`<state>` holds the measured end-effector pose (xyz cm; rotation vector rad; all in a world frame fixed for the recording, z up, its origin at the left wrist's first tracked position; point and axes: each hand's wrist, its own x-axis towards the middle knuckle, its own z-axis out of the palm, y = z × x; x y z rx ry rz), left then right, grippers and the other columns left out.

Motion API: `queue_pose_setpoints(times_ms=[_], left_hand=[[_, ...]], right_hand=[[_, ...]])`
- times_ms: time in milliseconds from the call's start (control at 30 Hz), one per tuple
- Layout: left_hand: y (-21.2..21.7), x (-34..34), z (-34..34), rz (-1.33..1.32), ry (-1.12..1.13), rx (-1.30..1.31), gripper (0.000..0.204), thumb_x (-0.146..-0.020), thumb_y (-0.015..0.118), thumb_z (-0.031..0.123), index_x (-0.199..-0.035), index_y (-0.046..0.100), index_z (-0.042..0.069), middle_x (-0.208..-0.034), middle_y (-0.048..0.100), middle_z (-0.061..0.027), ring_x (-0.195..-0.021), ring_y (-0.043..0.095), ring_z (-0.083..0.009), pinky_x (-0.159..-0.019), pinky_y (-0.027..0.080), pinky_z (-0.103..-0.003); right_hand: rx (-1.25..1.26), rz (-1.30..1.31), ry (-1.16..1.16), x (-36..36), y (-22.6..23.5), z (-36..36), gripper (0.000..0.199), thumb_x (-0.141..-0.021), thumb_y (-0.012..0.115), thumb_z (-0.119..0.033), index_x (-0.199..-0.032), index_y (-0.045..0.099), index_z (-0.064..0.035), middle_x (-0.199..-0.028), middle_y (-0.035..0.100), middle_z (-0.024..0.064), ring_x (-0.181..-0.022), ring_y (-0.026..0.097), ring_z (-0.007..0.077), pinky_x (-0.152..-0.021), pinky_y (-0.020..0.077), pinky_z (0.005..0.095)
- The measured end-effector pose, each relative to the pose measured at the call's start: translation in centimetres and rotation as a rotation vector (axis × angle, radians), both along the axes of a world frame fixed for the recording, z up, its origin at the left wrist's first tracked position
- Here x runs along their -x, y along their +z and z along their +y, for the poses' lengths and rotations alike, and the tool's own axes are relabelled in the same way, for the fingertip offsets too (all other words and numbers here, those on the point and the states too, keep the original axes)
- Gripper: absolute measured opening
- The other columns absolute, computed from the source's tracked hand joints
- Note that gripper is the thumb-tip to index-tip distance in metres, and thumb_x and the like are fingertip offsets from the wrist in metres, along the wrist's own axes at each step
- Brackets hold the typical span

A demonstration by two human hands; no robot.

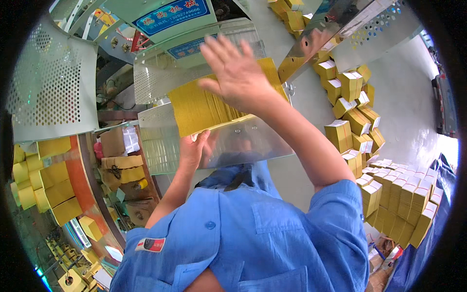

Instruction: The recorder is counting, stacking, and bundling stacks of yellow paper products using a binding machine.

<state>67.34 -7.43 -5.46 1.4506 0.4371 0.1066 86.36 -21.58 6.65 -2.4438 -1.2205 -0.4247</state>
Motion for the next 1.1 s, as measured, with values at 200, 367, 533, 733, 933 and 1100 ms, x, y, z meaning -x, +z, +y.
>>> queue_pose_setpoints(times_ms=[200, 367, 533, 733, 933, 1100], left_hand=[[0.2, -0.1, -0.2, 0.003, 0.025, 0.043, 0.034, -0.09, 0.063, -0.001, -0.122, 0.053, 0.001, -0.114, 0.06, -0.0044, -0.107, 0.057, -0.0139, -0.089, 0.046, -0.028], [-0.1, 0.0, -0.1, -0.049, 0.052, 0.01, 0.033, -0.089, 0.064, -0.001, -0.121, 0.053, 0.002, -0.114, 0.06, -0.0039, -0.104, 0.057, -0.0133, -0.086, 0.048, -0.027], [-0.3, -0.3, 0.6, 0.057, -0.086, -0.305, 0.032, -0.089, 0.065, 0.0, -0.119, 0.055, 0.001, -0.114, 0.063, -0.0052, -0.1, 0.061, -0.0145, -0.083, 0.05, -0.028], [0.0, -0.2, 1.7, 0.011, -0.006, -0.14, 0.035, -0.083, 0.075, 0.005, -0.113, 0.06, 0.001, -0.107, 0.066, -0.0064, -0.099, 0.064, -0.0156, -0.079, 0.052, -0.027], [-0.2, -0.6, 3.9, -0.044, -0.176, -0.294, 0.037, -0.079, 0.08, 0.011, -0.109, 0.061, 0.001, -0.101, 0.067, -0.0054, -0.092, 0.064, -0.0146, -0.079, 0.052, -0.029], [0.5, -1.8, 3.9, 0.032, -0.166, -0.056, 0.035, -0.081, 0.078, 0.014, -0.11, 0.062, 0.001, -0.101, 0.067, -0.0054, -0.093, 0.063, -0.0163, -0.078, 0.052, -0.031]], right_hand=[[0.102, 0.041, 0.079, 0.0, -1.1, 1.5, 0.068, -0.094, 0.044, -0.052, -0.145, 0.037, -0.0066, -0.153, 0.034, 0.0116, -0.144, 0.026, 0.0268, -0.117, 0.0165, 0.0512], [0.16, 0.131, 0.11, 1.1, -0.8, 3.4, 0.067, -0.093, 0.046, -0.049, -0.145, 0.037, -0.0072, -0.153, 0.033, 0.0109, -0.144, 0.026, 0.0273, -0.117, 0.0155, 0.0502], [-0.143, 0.272, 0.258, 3.0, -0.7, 0.3, 0.059, -0.088, 0.06, -0.033, -0.139, 0.045, -0.0072, -0.147, 0.04, 0.0129, -0.141, 0.03, 0.0299, -0.115, 0.0219, 0.0494], [-1.001, 0.52, -0.318, 6.5, -3.8, -12.3, 0.035, -0.08, 0.05, 0.002, -0.115, 0.055, 0.0042, -0.119, 0.059, 0.016, -0.113, 0.055, 0.0207, -0.099, 0.042, 0.0379], [-0.541, 0.861, -0.384, 6.3, -11.9, -14.3, 0.047, -0.081, 0.066, -0.014, -0.126, 0.055, -0.0031, -0.121, 0.06, 0.0129, -0.109, 0.057, 0.0238, -0.097, 0.0435, 0.0341], [-0.528, 0.678, -0.233, 5.0, -11.3, -11.5, 0.049, -0.08, 0.073, -0.023, -0.121, 0.058, -0.002, -0.112, 0.061, 0.0133, -0.1, 0.059, 0.0278, -0.091, 0.047, 0.0354]])
